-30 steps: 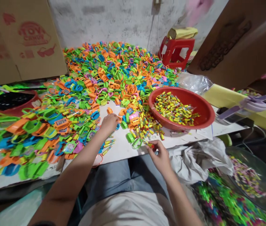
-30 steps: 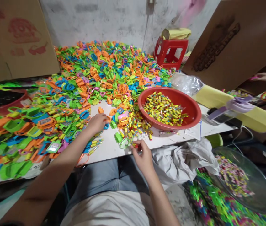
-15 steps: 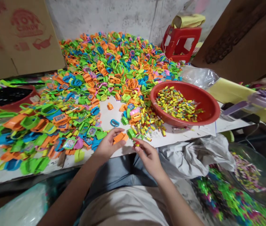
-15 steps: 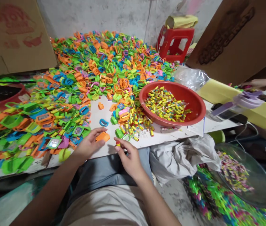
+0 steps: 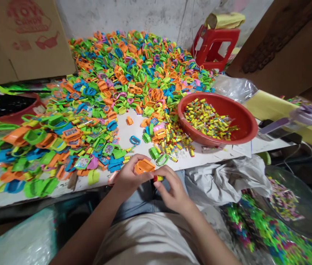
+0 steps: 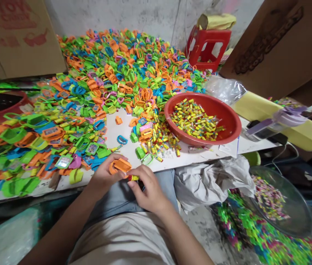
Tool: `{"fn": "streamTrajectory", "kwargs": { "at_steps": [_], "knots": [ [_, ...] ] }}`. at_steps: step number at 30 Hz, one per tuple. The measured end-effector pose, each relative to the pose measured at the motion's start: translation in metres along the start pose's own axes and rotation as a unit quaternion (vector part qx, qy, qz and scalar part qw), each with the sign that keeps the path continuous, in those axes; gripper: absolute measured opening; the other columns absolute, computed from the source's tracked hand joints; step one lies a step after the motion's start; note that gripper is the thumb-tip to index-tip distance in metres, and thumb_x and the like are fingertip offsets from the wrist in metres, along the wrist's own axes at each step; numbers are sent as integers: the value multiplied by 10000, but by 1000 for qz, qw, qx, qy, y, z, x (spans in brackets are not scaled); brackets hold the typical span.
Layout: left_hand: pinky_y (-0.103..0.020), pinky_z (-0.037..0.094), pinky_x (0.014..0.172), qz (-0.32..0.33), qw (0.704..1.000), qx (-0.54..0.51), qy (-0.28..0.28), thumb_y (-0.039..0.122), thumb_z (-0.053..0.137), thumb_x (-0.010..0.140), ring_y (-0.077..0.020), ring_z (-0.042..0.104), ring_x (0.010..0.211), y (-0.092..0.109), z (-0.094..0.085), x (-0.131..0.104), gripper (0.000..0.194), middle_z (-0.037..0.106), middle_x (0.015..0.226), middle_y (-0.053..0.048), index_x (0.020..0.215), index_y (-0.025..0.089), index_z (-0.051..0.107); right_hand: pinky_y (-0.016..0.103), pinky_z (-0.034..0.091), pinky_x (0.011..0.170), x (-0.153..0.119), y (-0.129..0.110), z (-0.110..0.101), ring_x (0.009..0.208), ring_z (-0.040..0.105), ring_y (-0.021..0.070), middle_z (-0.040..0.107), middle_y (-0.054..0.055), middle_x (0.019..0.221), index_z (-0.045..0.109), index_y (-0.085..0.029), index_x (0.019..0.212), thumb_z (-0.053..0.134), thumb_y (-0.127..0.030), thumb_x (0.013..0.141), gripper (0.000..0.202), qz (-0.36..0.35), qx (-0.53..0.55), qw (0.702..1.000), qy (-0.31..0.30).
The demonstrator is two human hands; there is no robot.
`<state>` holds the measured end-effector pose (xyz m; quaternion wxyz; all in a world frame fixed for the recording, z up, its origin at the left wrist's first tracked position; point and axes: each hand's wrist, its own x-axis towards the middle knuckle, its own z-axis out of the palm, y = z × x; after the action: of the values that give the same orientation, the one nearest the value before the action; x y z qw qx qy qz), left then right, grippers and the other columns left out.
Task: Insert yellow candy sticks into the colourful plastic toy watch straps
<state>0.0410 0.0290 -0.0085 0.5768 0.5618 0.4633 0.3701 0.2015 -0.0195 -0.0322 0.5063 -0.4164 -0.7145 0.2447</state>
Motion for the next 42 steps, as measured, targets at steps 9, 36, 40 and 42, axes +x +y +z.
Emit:
{"fn": "streamTrajectory", "kwargs": {
  "at_steps": [9,36,40,42],
  "knots": [
    [-302,459,938,-18,996,31,-80,546,433,894,-206,601,1081,9,0,-10,485,654,1161,-57,1247,232,542,287,479,663,-2,2,2,741,583,181,612,44,803,549,-214,940,456,-200,921,96,24,-65,998,-5],
    [-399,428,1077,33,991,93,91,272,461,865,-230,543,1231,-9,27,-11,361,674,1193,-73,1171,210,643,246,435,599,-2,-8,10,665,572,158,601,13,720,545,-201,802,475,-225,913,133,117,-29,990,67],
    [-404,421,1084,20,994,62,93,283,459,867,-239,525,1255,-10,33,-9,373,684,1173,-83,1180,197,644,247,443,609,-2,-7,9,664,578,158,614,18,729,567,-195,820,483,-219,910,126,121,-35,990,66],
    [-405,437,1066,-17,994,-11,108,317,420,891,-238,548,1230,-10,39,-8,380,680,1185,-91,1166,184,646,248,445,614,-3,-6,8,672,581,159,626,24,746,576,-194,831,482,-209,907,121,113,-43,991,65]
  ]
}}
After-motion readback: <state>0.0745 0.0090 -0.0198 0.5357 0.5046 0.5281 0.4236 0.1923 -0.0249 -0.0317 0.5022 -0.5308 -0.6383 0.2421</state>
